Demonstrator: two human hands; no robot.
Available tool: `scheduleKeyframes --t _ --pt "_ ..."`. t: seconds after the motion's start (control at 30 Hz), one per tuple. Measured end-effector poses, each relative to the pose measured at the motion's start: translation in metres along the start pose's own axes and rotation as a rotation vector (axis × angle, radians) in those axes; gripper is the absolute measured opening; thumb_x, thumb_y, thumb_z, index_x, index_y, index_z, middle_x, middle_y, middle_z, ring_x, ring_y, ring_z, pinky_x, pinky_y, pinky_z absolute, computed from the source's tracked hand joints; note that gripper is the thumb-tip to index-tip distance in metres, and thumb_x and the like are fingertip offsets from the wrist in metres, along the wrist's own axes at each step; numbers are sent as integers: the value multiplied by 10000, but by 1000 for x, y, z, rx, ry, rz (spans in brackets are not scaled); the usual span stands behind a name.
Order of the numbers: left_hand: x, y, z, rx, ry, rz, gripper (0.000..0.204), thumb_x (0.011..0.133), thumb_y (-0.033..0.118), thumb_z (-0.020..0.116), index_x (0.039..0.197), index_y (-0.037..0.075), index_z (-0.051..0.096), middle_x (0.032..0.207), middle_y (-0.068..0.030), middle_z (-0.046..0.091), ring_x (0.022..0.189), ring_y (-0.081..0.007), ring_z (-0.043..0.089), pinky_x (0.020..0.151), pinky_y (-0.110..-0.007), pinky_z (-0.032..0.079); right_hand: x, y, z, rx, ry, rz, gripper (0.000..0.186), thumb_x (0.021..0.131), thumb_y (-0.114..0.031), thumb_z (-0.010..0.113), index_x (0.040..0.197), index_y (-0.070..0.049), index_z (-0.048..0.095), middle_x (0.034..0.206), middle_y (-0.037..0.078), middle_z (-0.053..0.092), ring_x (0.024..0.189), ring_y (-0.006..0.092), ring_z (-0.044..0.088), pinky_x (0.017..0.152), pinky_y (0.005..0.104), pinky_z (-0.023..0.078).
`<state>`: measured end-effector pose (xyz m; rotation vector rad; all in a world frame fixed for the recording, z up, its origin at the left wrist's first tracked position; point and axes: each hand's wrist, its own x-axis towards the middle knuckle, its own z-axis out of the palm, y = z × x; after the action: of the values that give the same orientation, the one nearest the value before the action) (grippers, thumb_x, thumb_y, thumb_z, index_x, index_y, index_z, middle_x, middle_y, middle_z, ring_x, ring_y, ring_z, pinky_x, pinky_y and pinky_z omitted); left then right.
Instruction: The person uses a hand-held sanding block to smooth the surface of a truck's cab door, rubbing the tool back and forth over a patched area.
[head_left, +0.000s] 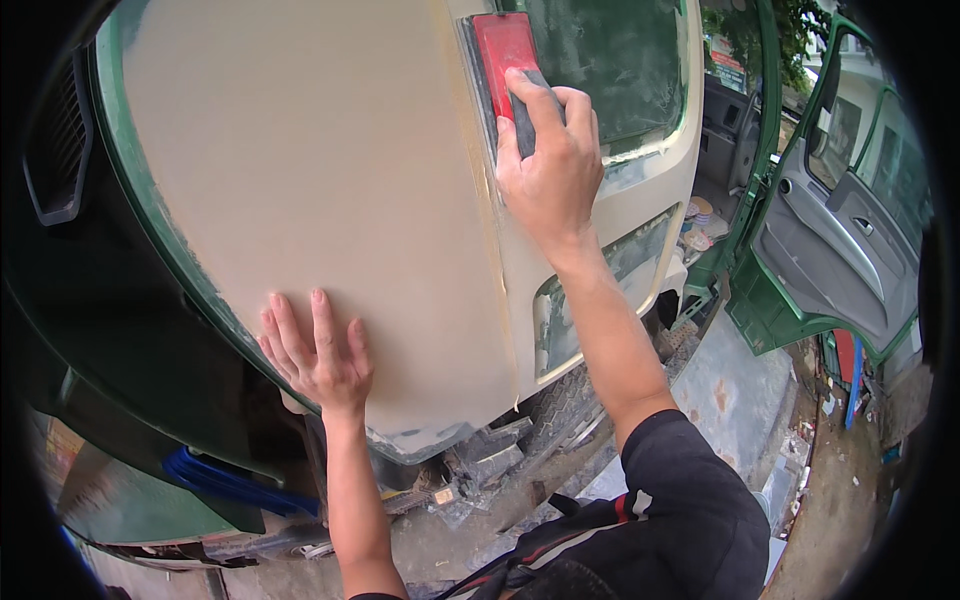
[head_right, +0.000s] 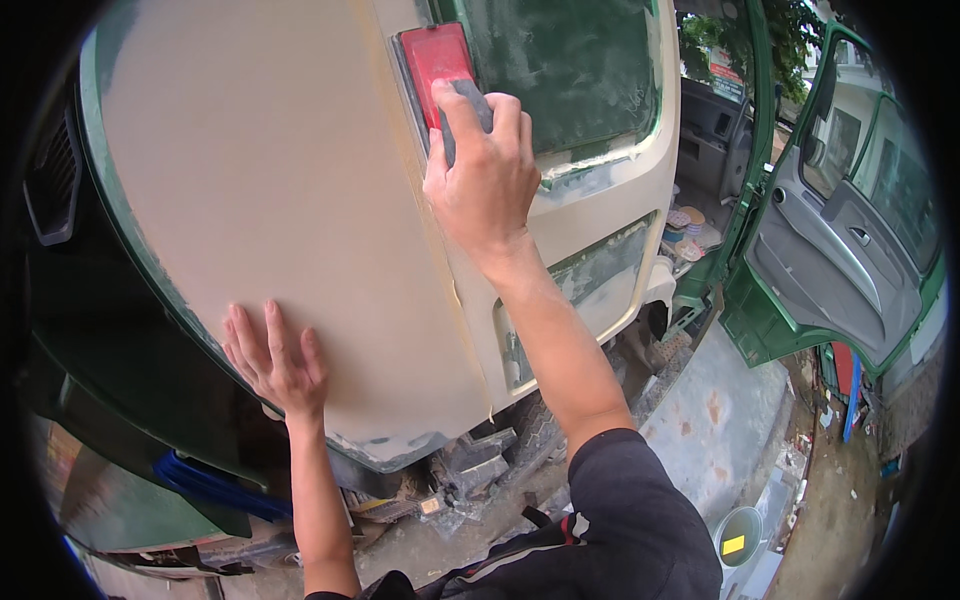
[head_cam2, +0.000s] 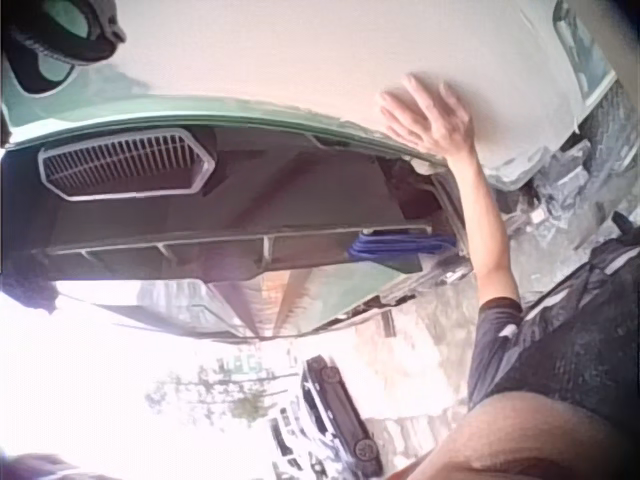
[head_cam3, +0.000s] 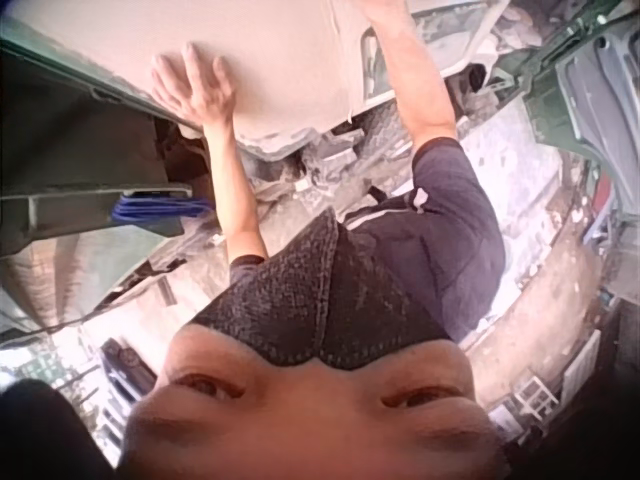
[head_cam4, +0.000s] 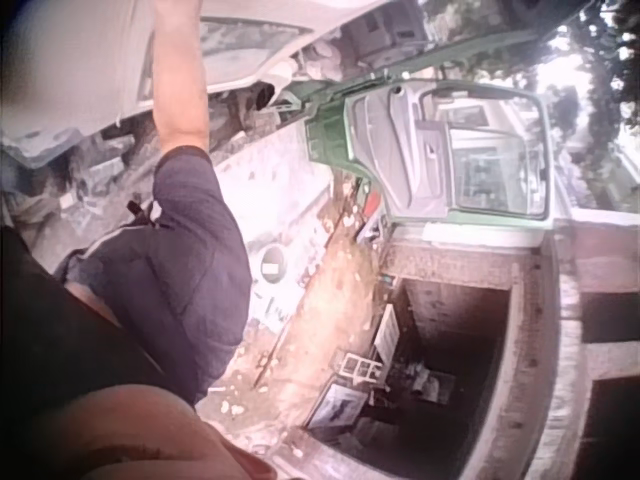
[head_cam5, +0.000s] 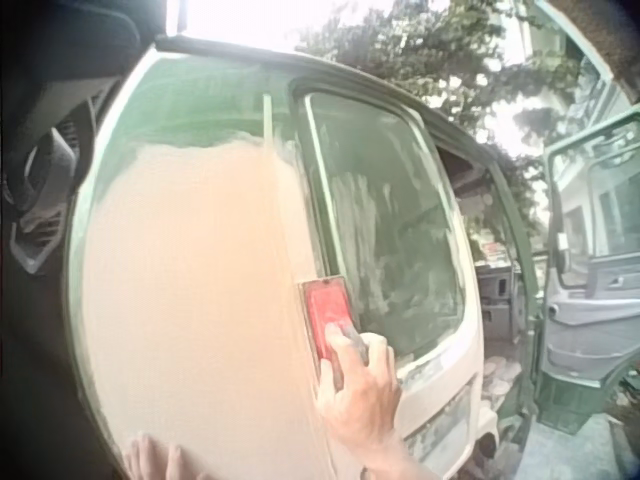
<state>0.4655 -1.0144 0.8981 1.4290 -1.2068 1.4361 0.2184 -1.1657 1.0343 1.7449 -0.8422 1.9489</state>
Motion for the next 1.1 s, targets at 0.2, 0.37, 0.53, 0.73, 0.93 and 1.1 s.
scheduleKeyframes --t 0.2,0.37,0.53,0.73,0.93,1.1 --pt "-6 -1 -1 -5 -24 -11 479 1040 466 595 1430 199 672 1589 -185 492 1509 -353 417 1280 -481 249 -6 -5 2 -1 -2 23 474 856 -96 774 1311 -188 679 1133 132 563 1025 342 607 726 454 573" --pt "-2 4 -1 -5 -10 -14 470 1045 466 591 1429 208 673 1593 -179 489 1510 -349 416 1283 -479 243 36 -2 2 -36 26 -19 482 851 -96 779 1311 -201 677 1134 129 562 1038 347 603 723 456 571" --pt "-2 1 1 -6 -6 -13 469 1047 461 589 1434 209 668 1597 -174 487 1511 -347 416 1282 -478 246 -1 -1 3 20 -9 13 460 861 -106 762 1304 -197 678 1130 138 562 1046 351 604 715 466 571" --pt "-1 2 0 -7 -7 -14 472 1041 444 600 1444 206 661 1596 -176 489 1515 -351 411 1281 -482 247 13 -9 4 -55 13 -7 459 858 -102 773 1298 -195 683 1129 144 565 1049 353 606 712 466 574" --pt "0 4 2 -8 -4 11 507 1033 405 612 1485 174 614 1621 -174 459 1516 -372 409 1252 -506 286 65 -2 9 -51 37 -17 454 855 -112 776 1292 -200 692 1124 141 567 1048 352 608 721 463 583" --pt "0 0 0 4 -1 23 502 1036 405 608 1481 173 617 1622 -178 454 1517 -372 408 1257 -507 282 37 -7 7 3 5 16 437 857 -113 768 1281 -188 695 1121 147 576 1056 364 612 715 470 582"
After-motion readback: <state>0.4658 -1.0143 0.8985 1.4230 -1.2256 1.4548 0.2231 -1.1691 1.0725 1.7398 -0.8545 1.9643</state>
